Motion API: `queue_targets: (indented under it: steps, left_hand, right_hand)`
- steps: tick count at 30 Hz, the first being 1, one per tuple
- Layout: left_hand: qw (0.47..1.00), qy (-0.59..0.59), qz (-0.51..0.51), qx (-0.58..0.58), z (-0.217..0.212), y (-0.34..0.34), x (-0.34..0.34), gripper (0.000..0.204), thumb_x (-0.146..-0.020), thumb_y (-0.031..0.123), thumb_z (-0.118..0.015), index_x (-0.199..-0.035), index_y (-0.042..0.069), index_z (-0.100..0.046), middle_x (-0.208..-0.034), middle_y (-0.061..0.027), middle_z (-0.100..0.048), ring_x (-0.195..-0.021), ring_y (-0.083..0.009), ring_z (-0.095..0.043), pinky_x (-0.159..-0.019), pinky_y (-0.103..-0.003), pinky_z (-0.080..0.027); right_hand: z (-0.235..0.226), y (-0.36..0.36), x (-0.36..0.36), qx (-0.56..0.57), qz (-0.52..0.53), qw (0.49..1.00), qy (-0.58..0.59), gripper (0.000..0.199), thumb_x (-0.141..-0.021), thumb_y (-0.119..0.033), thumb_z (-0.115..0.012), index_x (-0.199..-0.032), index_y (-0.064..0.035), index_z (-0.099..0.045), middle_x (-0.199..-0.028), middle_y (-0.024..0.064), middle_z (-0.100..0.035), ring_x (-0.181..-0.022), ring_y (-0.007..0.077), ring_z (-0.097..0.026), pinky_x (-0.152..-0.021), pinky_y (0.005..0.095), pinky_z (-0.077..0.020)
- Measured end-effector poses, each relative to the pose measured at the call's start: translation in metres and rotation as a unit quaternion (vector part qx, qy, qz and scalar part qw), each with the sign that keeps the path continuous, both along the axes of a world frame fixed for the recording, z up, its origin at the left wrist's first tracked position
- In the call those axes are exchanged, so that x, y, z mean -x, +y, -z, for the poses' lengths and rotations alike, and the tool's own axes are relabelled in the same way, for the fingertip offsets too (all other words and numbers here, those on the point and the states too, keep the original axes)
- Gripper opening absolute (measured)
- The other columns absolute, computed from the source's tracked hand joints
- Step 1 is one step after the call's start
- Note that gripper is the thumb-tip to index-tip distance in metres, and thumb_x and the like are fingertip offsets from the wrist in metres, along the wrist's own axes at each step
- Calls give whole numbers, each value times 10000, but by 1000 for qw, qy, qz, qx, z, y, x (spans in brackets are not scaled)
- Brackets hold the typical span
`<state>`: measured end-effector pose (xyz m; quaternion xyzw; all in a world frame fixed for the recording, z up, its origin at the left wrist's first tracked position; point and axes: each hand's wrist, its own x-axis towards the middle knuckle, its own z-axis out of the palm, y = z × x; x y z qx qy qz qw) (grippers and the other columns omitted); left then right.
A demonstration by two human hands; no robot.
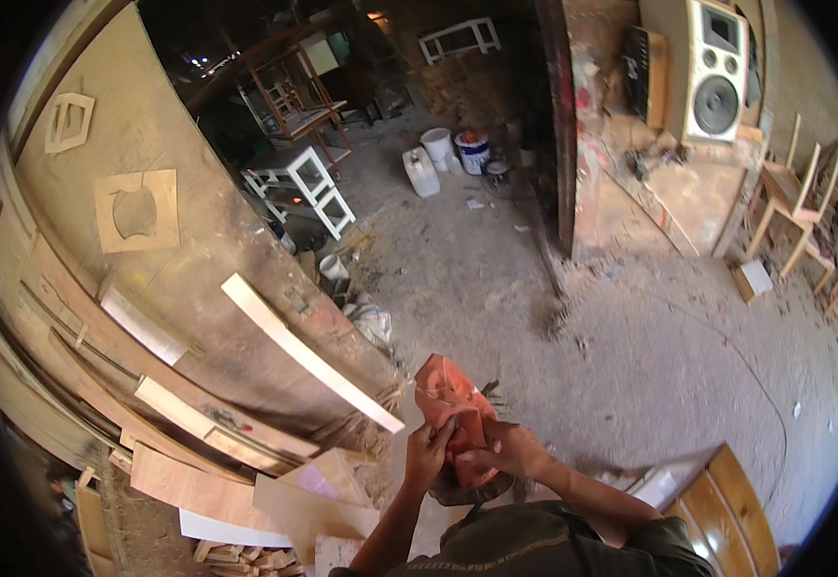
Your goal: The person wipes the polished surface of a wooden bench with a red cloth, applies a liquid from a white container to the cloth, and then sands the white frame of the bench using a piece of sandpaper.
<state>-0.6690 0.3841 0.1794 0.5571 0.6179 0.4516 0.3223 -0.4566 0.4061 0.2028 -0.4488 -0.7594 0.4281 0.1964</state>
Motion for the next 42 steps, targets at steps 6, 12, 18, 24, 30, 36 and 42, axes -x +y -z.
queue_targets:
  steps: [6,12,18,24,30,36,42]
  left_hand:
    - [971,-178,-133,91,-13,137,23,363,-1018,306,-608,-972,-45,-688,-719,-54,-662,-620,-153,-563,-607,-347,-496]
    - [977,-197,-61,46,21,316,58,377,-1021,288,-595,-1231,-16,-674,-1140,-131,-717,-1064,-172,-645,-944,-309,-486]
    - [997,-60,-41,26,6,521,103,404,-984,268,-644,-1291,5,-633,-1244,-185,-659,-1172,-287,-608,-989,-382,-465]
    - [958,135,87,-238,-68,745,116,551,-874,293,-787,-1309,34,-570,-1235,-188,-622,-1125,-365,-596,-944,-440,-492]
    - [978,-73,191,41,-56,960,109,266,-928,199,-760,-1059,-9,-659,-806,-3,-570,-703,-52,-490,-600,-255,-422]
    - [974,-145,167,37,-45,1158,125,238,-984,240,-677,-966,3,-669,-779,66,-508,-742,-43,-463,-640,-254,-412]
    - [994,83,16,-61,-21,1300,182,326,-923,154,-682,-1217,41,-602,-1084,-150,-651,-846,-288,-656,-769,-382,-528]
  right_hand:
    - [0,185,42,44,-14,972,232,143,-931,-171,-721,-978,-37,-710,-873,82,-631,-820,138,-616,-781,288,-491]
    - [34,386,78,-42,37,917,395,170,-940,-106,-703,-1104,-82,-744,-1353,113,-567,-1240,247,-528,-1051,360,-386]
    - [-23,585,109,-88,70,895,432,194,-969,-141,-664,-1106,-25,-738,-1417,155,-562,-1370,280,-468,-1168,398,-289]
    - [-28,772,89,55,111,885,448,226,-1011,-179,-622,-1109,-1,-721,-1197,63,-679,-1145,154,-592,-1033,319,-421]
    - [-4,958,113,11,78,903,423,547,-910,-31,-694,-1423,-26,-506,-1295,55,-623,-1177,176,-588,-996,321,-481]
    - [30,1145,133,124,41,889,439,773,-879,57,-689,-1542,-65,-311,-1377,78,-542,-1273,180,-520,-1073,365,-444]
    - [45,1313,199,251,68,837,482,691,-921,-22,-678,-1518,-76,-336,-1337,85,-564,-1169,208,-598,-1034,359,-477]
